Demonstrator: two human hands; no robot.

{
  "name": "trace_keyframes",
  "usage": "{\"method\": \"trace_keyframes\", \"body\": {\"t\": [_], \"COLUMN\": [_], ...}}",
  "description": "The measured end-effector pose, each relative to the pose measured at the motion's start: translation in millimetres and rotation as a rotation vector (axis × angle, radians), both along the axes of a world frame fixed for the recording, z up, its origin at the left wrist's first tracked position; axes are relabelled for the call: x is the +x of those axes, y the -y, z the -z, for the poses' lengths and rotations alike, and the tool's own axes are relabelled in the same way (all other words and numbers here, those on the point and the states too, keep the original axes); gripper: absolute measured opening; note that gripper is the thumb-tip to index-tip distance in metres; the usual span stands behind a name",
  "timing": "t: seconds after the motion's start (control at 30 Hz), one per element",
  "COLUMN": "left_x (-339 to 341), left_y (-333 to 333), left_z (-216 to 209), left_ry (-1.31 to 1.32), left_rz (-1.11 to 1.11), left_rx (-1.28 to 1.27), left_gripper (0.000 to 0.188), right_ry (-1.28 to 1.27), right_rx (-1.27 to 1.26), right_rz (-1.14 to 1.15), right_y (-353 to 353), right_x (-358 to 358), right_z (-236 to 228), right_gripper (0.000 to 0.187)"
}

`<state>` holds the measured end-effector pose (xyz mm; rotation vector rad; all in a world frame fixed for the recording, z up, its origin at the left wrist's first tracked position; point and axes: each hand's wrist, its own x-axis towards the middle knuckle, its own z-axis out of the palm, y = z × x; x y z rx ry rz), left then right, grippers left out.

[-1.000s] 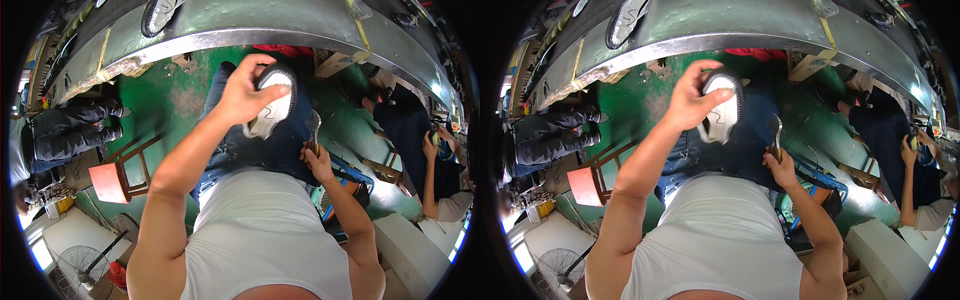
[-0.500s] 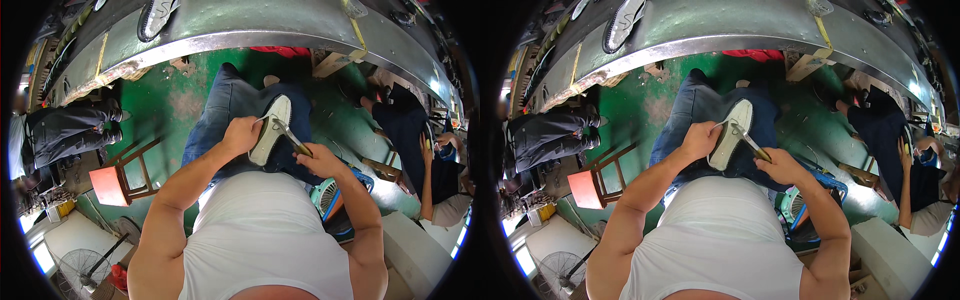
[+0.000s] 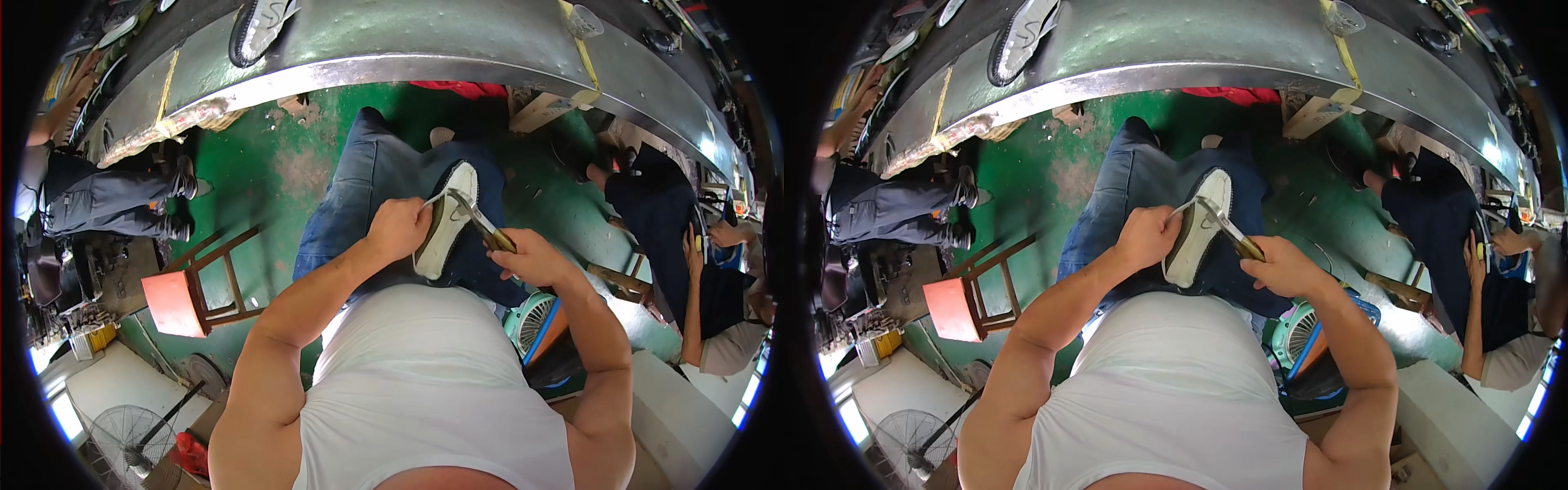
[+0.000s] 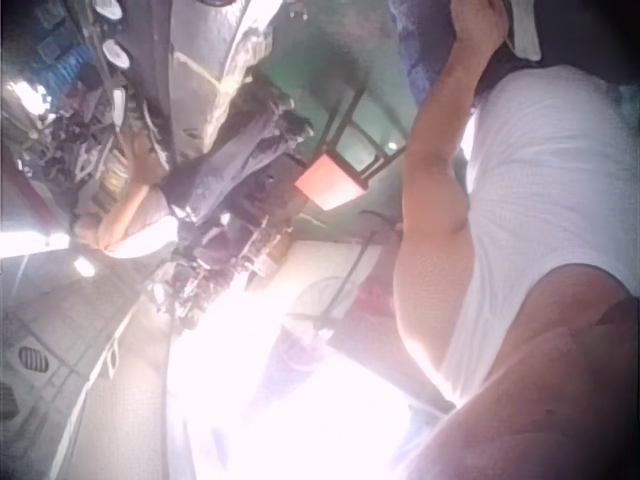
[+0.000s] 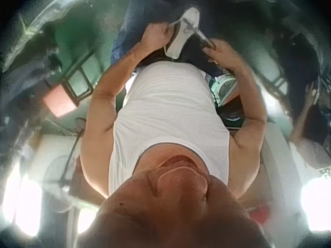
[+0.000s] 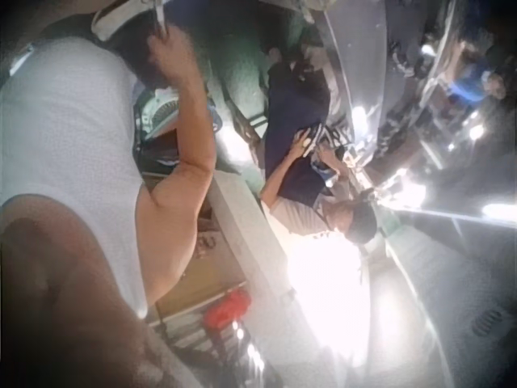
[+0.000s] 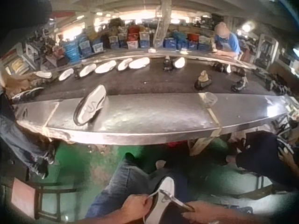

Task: Trimming and adjusting shoe uppers and soles using pliers at a workstation in a shoe factory.

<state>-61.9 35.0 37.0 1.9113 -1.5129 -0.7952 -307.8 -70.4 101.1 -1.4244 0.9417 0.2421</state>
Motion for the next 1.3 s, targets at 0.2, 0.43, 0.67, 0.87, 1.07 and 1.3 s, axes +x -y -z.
{"method": "trace_keyframes", "body": {"t": [0.2, 0.43, 0.67, 0.87, 1.07, 1.3], "left_x": [-10, -10, -12, -21, -6, -10], "left_y": [2, 0, 8, 9, 5, 14], "left_z": [2, 6, -16, 74, 51, 52], "left_ry": [0.076, 0.077, 0.111, -1.226, -1.547, -1.415], "left_rz": [0.031, 0.029, 0.127, -0.464, -0.389, -0.421], "left_rx": [-0.112, -0.157, -0.014, 0.452, 0.293, 0.331], "left_gripper": [0.022, 0.022, 0.024, 0.053, 0.059, 0.068], "right_ry": [-0.149, -0.102, -0.159, -0.315, -0.124, -0.103], "right_rx": [0.278, 0.439, 0.536, -0.064, -0.290, 0.233], "right_rz": [-0.164, -0.092, -0.086, -0.477, -0.209, 0.211], "right_y": [22, 25, 46, 43, -9, -35], "right_x": [-1, -10, 9, 51, 43, 35], "right_z": [-3, 0, -16, -24, 40, 55], "right_gripper": [0.029, 0.033, 0.026, 0.025, 0.027, 0.024]}}
